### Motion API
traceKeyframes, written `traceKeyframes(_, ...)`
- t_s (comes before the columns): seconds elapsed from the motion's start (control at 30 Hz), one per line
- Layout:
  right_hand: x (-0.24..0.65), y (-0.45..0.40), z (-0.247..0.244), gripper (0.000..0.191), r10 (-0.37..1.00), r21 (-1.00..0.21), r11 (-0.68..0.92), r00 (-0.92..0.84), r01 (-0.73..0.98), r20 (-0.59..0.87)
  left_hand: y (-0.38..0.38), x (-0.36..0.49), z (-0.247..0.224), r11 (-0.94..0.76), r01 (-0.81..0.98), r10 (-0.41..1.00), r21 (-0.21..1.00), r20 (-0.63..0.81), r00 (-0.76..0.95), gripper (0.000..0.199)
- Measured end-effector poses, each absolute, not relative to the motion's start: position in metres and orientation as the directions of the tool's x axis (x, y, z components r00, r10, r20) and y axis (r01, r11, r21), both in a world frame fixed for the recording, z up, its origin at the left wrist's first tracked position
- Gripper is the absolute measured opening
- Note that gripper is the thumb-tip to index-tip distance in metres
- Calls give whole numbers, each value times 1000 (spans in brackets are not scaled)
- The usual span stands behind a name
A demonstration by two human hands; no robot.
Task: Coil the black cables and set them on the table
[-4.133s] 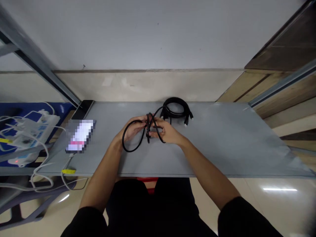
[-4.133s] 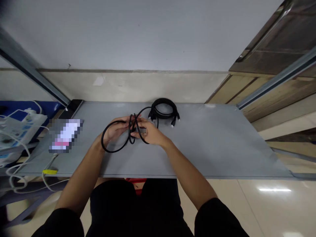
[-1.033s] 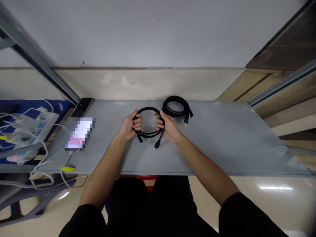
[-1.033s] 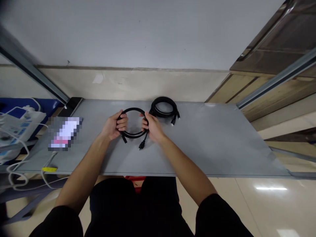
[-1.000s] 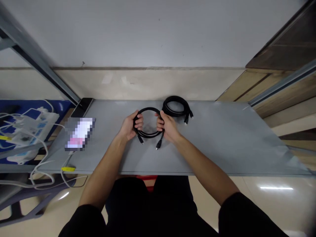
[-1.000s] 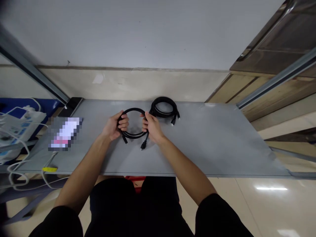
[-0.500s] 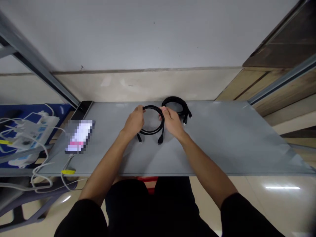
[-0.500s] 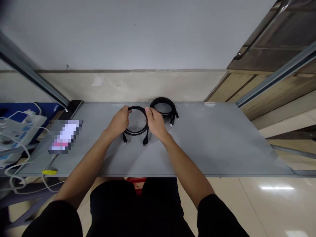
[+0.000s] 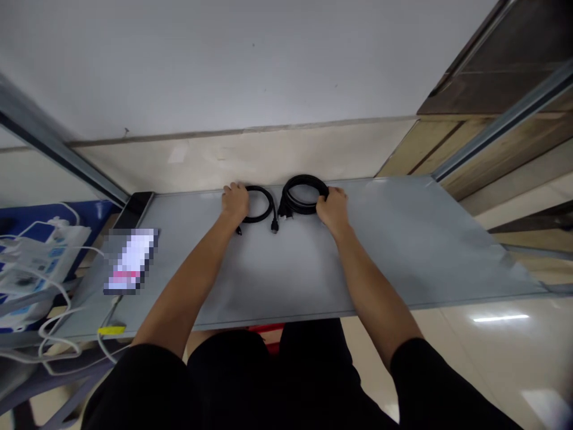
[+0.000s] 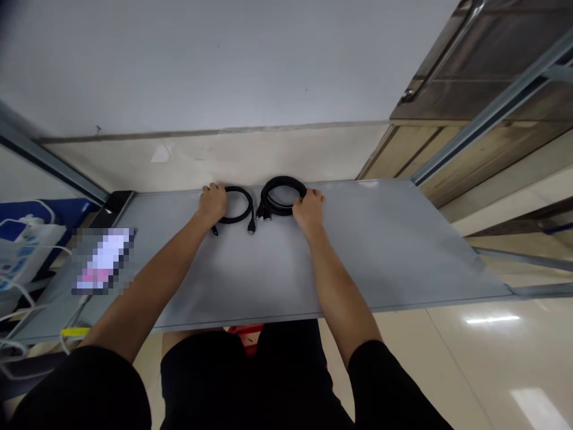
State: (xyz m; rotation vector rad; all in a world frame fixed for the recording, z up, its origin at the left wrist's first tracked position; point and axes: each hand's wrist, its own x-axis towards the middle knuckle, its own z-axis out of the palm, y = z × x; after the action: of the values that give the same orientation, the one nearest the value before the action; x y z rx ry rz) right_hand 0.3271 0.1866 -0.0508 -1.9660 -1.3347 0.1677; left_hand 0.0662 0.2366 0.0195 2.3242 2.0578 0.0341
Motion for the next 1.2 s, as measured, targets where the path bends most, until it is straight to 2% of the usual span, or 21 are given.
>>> traceKeyframes(0.17,331,191,-50,39,817,-661,-109,445,743,366,242,60,20,-118,990,993,73,-18,119,50)
traceKeyframes(0.33,332,185,-40,38,780,-758,7,471,652,412,242,52,20,-123,972,991,202,78,110,44)
traceKeyframes(0.47,325,178,-27,35,746,-820,189,464,539,477,228,46,23,-267,880,955,394,232,185,38)
traceKeyframes(0.6,309,169,-14,39,752,-892,333,484,307,447,193,49,26,-400,622,914,673,342,218,29)
traceKeyframes(0.7,288,157,-4,33,791,-910,413,482,32,376,162,62,25,-311,370,948,875,255,193,35)
traceKeyframes(0.83,256,137,8,27,892,-890,375,363,-259,270,142,78,15,-83,202,989,976,56,137,50)
traceKeyframes(0.93,237,125,14,28,927,-880,332,289,-340,238,142,80,8,-4,103,999,995,-1,53,36)
traceKeyframes(1.03,225,117,17,30,935,-859,340,234,-384,266,144,77,5,104,-38,992,994,-101,75,28)
traceKeyframes(1.2,216,113,17,42,933,-890,335,239,-311,268,141,72,10,154,-183,987,971,-143,70,25)
